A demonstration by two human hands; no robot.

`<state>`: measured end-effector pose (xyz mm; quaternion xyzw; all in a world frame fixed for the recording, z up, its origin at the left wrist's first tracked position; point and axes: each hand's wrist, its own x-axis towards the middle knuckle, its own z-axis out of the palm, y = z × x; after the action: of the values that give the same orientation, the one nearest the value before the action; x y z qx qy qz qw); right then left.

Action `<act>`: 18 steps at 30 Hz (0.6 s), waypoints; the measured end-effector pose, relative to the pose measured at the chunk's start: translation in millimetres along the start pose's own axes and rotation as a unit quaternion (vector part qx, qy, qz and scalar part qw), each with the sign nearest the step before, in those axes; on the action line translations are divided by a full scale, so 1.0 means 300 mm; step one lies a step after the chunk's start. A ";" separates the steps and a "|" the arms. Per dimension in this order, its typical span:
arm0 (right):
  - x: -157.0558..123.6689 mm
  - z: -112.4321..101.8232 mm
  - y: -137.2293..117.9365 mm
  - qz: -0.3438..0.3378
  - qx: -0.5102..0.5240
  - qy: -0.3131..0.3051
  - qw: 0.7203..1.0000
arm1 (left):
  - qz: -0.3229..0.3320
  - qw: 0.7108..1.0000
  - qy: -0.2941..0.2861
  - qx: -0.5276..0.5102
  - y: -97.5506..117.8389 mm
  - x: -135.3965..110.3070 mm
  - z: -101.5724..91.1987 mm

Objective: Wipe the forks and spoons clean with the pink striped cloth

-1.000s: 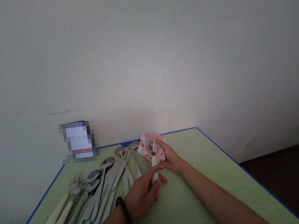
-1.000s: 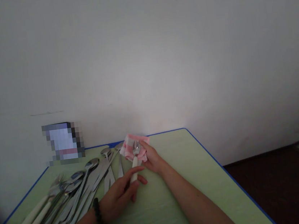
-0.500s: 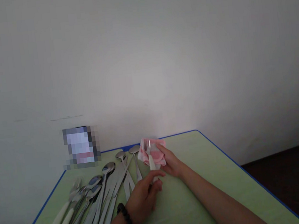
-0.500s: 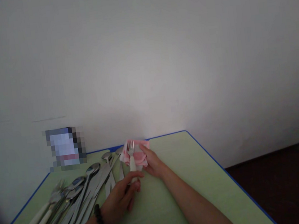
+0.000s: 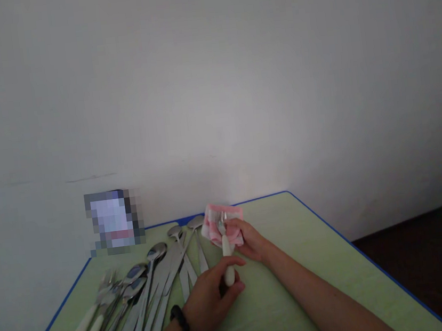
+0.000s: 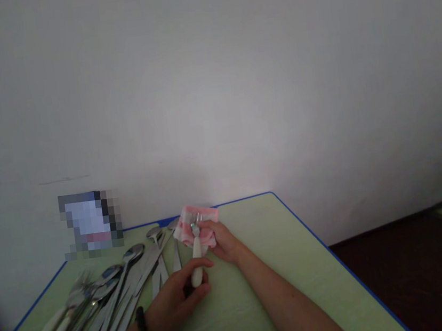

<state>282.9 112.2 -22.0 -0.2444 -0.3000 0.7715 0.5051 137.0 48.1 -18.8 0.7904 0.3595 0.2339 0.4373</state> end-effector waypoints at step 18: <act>0.004 0.019 -0.010 0.009 0.036 0.039 0.999 | 0.003 0.999 -0.016 -0.048 -0.019 0.000 0.003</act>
<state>280.5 112.8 -15.9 -0.2586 -0.2504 0.7759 0.5180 135.6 49.8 -24.0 0.7733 0.3388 0.2396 0.4793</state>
